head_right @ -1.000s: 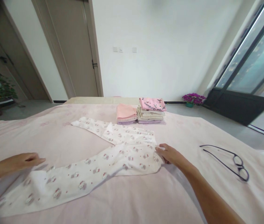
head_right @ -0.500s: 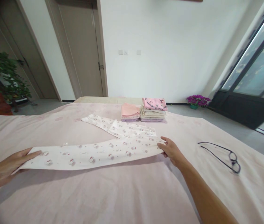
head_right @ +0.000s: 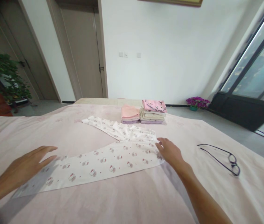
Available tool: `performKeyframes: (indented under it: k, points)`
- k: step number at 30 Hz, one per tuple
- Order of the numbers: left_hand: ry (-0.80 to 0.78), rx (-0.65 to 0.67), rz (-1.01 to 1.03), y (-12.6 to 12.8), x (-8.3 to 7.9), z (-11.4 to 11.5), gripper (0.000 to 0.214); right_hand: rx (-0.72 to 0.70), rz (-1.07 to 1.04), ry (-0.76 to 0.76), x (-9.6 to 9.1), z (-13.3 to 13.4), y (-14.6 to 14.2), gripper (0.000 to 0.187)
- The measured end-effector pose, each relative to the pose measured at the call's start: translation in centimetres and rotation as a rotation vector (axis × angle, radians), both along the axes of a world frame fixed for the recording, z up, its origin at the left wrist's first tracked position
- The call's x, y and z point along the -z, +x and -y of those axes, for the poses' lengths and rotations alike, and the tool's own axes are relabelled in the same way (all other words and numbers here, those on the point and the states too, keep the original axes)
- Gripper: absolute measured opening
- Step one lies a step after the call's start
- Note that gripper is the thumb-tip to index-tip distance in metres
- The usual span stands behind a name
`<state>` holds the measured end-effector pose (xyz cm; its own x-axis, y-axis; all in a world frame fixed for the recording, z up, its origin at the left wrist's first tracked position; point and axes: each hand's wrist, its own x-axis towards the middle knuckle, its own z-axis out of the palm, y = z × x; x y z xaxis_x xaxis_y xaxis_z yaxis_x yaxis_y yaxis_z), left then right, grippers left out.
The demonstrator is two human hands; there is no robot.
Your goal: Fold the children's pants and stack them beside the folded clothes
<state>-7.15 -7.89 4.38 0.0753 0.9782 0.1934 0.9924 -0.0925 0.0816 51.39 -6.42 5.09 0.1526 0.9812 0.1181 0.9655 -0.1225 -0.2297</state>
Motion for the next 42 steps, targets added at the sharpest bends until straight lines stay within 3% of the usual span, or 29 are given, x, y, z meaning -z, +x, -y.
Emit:
performKeyframes:
  k: [2, 5, 8, 10, 13, 18, 24, 26, 28, 30, 35, 39, 42]
  points:
    - [-0.022, 0.257, 0.071, 4.6, -0.5, -0.5, 0.046, -0.185, 0.013, 0.044, 0.1, -0.6, -3.1, 0.049]
    - [-0.034, 0.659, 0.131, 11.3, 0.1, -1.1, 0.046, -0.444, 0.121, 0.091, 1.7, -1.7, -7.6, 0.058]
    - [-0.109, 0.842, 0.104, 15.2, 1.6, -1.3, 0.058, -0.542, 0.224, 0.087, 3.8, -2.6, -9.9, 0.062]
    - [-0.172, 0.876, 0.053, 15.8, 2.4, -1.2, 0.065, -0.543, 0.265, 0.071, 5.0, -2.8, -10.0, 0.063]
    - [-0.201, 0.873, -0.010, 14.1, 3.2, -1.0, 0.066, -0.506, 0.296, 0.086, 6.0, -2.9, -8.5, 0.062]
    - [-0.114, 0.756, -0.098, 8.1, 4.2, 0.0, 0.067, -0.467, 0.320, 0.130, 6.5, -2.8, -6.2, 0.060]
    - [0.023, 0.443, -0.079, -0.3, 6.6, 0.2, 0.063, -0.410, 0.192, 0.056, 4.2, -3.6, -5.6, 0.053]
    - [0.005, 0.325, -0.011, -1.8, 6.6, -0.9, 0.055, -0.329, 0.125, 0.053, 3.1, -4.8, -5.1, 0.054]
    - [-0.012, 0.188, 0.095, -1.7, 5.6, -2.7, 0.051, -0.272, 0.101, 0.088, 2.6, -6.5, -4.5, 0.056]
    - [-0.009, 0.093, 0.213, 0.5, 3.9, -4.9, 0.055, -0.275, 0.133, 0.128, 2.7, -8.4, -4.1, 0.055]
    - [0.030, 0.319, 0.413, 11.6, 0.2, -11.0, 0.054, -0.356, 0.274, 0.099, 5.8, -11.7, -4.2, 0.055]
    - [-0.064, 0.579, 0.376, 19.9, 0.7, -15.7, 0.057, -0.306, 0.353, 0.134, 8.2, -12.1, -4.1, 0.059]
    - [-0.134, 0.752, 0.218, 23.1, 2.6, -18.7, 0.064, -0.318, 0.377, 0.188, 9.1, -12.0, -3.7, 0.060]
